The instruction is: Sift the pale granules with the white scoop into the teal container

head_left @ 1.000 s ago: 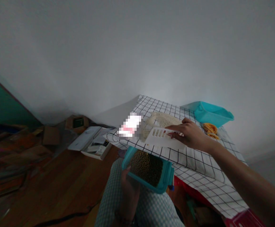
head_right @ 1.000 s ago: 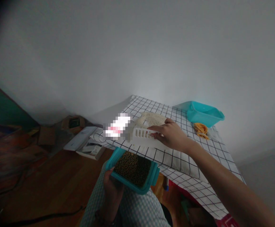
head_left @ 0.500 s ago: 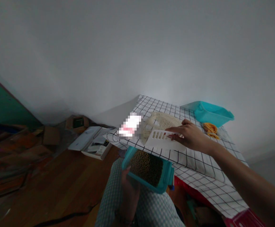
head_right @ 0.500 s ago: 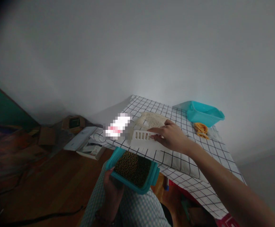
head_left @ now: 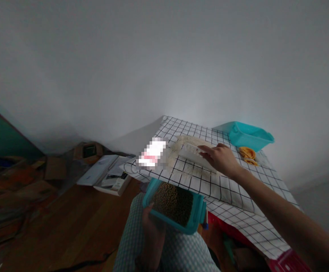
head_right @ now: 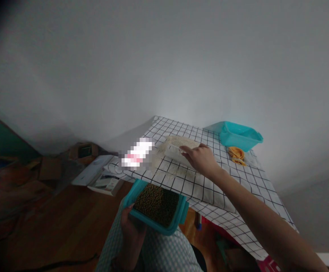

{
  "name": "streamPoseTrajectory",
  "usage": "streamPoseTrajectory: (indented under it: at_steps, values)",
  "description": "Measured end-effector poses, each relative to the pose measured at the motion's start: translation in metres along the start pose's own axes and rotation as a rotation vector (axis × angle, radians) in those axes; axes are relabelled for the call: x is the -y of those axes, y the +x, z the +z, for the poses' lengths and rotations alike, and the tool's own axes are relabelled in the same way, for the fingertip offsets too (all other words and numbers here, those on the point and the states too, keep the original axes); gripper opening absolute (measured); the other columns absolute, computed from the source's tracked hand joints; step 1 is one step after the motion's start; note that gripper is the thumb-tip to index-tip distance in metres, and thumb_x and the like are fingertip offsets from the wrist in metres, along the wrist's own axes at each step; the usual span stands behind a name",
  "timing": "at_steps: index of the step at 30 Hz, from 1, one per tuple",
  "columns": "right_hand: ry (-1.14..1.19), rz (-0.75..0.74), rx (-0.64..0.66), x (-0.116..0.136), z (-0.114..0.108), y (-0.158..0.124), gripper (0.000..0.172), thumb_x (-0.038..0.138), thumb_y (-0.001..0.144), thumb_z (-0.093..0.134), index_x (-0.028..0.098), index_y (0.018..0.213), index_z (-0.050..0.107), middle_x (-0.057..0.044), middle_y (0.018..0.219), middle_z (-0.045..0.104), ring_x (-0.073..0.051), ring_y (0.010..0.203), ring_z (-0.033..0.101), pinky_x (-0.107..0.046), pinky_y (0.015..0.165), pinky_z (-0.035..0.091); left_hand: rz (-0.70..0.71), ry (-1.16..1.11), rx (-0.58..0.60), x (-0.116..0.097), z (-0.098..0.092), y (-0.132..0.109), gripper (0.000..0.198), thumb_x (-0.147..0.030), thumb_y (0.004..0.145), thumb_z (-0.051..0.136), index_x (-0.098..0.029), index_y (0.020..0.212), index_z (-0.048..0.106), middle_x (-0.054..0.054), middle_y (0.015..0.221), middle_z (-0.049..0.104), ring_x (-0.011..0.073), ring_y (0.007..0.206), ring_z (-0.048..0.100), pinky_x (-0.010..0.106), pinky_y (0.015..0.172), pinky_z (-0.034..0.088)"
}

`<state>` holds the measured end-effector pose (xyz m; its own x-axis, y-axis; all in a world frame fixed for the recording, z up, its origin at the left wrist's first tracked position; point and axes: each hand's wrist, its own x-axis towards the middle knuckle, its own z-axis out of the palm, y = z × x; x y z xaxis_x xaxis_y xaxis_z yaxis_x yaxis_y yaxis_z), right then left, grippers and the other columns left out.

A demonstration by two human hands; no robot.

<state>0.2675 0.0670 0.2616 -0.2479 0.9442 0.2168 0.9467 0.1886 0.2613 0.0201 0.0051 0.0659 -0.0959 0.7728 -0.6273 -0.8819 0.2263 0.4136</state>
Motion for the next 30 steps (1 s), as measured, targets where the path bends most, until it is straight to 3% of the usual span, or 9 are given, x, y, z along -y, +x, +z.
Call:
streamPoseTrajectory:
  at_steps: [6,9,13,17,23,30]
  values:
    - [-0.051,0.079,-0.058,-0.011,-0.001,0.010,0.040,0.033,0.111,0.048,0.027,0.141,0.074,-0.008,0.085,0.084,-0.023,0.073,0.074,-0.035,0.072,0.043,0.008,0.043,0.023,-0.002,-0.002,-0.002,0.022,-0.034,0.078,0.072,-0.025,0.098,0.075,0.011,0.098,0.084,0.0305,0.097,0.079,0.048,0.102,0.062]
    - [-0.041,0.188,-0.083,-0.027,-0.004,0.011,0.043,0.037,0.111,0.046,0.029,0.144,0.073,-0.009,0.085,0.084,-0.026,0.073,0.073,-0.035,0.069,0.041,0.001,0.059,0.023,-0.002,-0.003,-0.001,0.023,-0.033,0.080,0.072,-0.025,0.101,0.077,0.012,0.101,0.084,0.0313,0.100,0.079,0.048,0.102,0.063]
    - [-0.040,0.382,-0.069,-0.060,-0.004,0.019,0.048,0.039,0.110,0.045,0.027,0.151,0.069,-0.016,0.099,0.084,-0.032,0.082,0.074,-0.038,0.071,0.043,-0.027,0.054,-0.033,-0.003,-0.003,0.001,0.025,-0.029,0.082,0.069,-0.023,0.105,0.079,0.012,0.107,0.085,0.0286,0.096,0.079,0.045,0.098,0.064]
    - [-0.021,0.457,0.016,-0.082,0.007,0.034,0.049,0.037,0.109,0.045,0.025,0.150,0.070,-0.019,0.111,0.083,-0.034,0.090,0.074,-0.037,0.071,0.042,-0.029,0.047,-0.067,-0.004,-0.001,0.001,0.020,-0.028,0.081,0.069,-0.023,0.098,0.079,0.008,0.095,0.085,0.0251,0.084,0.079,0.041,0.098,0.063]
    - [0.064,0.403,0.076,-0.074,0.021,0.051,0.047,0.035,0.108,0.046,0.026,0.145,0.074,-0.016,0.111,0.084,-0.032,0.094,0.074,-0.036,0.074,0.044,-0.017,0.051,-0.055,-0.004,-0.003,0.002,0.010,-0.029,0.079,0.072,-0.026,0.089,0.073,0.007,0.088,0.083,0.0252,0.083,0.078,0.041,0.098,0.064]
    - [0.156,0.361,0.046,-0.066,0.008,0.058,0.045,0.037,0.109,0.048,0.029,0.144,0.074,-0.012,0.109,0.085,-0.030,0.097,0.075,-0.034,0.072,0.042,-0.019,0.081,-0.077,-0.006,0.000,-0.002,0.007,-0.029,0.084,0.069,-0.028,0.089,0.073,0.005,0.083,0.081,0.0285,0.094,0.080,0.043,0.100,0.063]
